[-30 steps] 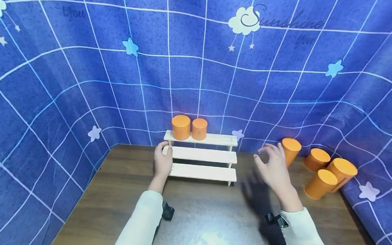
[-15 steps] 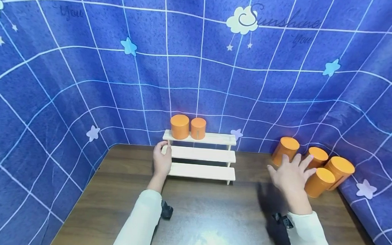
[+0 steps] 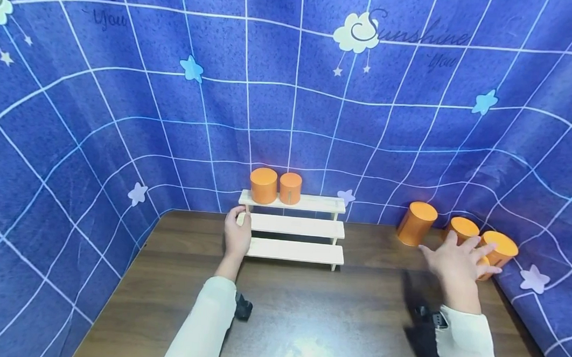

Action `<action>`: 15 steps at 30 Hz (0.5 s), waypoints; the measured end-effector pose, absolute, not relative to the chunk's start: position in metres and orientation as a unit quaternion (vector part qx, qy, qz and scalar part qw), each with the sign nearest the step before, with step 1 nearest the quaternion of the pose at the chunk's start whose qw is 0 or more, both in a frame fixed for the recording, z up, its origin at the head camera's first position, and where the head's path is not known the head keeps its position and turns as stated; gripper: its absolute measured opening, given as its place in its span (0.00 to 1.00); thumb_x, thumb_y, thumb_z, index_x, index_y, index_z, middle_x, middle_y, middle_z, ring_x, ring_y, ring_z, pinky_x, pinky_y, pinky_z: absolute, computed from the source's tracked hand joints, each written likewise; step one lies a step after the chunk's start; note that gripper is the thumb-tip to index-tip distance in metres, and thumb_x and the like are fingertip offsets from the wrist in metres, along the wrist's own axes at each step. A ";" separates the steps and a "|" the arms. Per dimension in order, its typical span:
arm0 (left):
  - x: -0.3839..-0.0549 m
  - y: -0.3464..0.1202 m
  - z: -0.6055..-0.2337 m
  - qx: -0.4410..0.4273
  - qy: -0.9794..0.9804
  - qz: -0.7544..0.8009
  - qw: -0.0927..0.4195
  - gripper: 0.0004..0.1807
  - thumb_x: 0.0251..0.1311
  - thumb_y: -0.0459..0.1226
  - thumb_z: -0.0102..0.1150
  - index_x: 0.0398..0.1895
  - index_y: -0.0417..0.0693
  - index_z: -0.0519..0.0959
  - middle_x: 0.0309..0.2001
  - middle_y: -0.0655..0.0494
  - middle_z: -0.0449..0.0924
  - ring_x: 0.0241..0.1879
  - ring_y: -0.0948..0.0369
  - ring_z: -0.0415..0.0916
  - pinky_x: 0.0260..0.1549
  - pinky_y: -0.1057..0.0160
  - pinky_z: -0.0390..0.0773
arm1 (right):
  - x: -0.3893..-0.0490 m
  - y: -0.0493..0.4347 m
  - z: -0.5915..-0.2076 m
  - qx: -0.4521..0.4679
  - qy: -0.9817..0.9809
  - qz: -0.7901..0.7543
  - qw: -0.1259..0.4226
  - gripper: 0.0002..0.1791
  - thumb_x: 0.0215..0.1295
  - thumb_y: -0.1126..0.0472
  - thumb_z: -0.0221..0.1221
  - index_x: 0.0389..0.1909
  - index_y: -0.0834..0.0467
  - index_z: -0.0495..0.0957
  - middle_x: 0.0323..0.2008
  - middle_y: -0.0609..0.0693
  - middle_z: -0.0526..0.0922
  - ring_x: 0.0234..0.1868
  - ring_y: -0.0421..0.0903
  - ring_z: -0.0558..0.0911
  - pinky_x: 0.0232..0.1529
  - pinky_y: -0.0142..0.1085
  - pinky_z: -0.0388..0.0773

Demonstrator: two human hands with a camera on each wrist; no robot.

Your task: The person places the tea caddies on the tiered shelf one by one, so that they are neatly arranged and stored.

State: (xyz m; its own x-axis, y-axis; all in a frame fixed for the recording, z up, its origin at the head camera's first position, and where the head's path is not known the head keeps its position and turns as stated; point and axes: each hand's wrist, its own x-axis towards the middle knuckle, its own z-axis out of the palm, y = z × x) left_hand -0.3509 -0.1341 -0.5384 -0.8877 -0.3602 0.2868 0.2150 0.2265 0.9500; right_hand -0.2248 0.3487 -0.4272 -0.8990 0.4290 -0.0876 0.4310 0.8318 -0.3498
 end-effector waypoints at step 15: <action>-0.354 -0.133 -0.541 0.051 -0.747 -0.618 0.241 0.14 0.75 0.33 0.57 0.59 0.38 0.79 0.61 0.40 0.78 0.71 0.47 0.71 0.77 0.48 0.64 | -0.208 0.395 -0.417 0.297 0.896 -0.330 0.020 0.60 0.73 0.38 0.56 0.81 0.72 0.33 0.76 0.86 0.27 0.76 0.87 0.37 0.72 0.81 0.50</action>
State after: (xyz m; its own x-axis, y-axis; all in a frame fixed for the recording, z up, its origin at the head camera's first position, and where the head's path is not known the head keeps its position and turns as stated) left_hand -0.3539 -0.1328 -0.5411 -0.8790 -0.3735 0.2965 0.2216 0.2305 0.9475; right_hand -0.2083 0.3946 -0.4174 -0.8228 0.5189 -0.2317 0.5451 0.6053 -0.5801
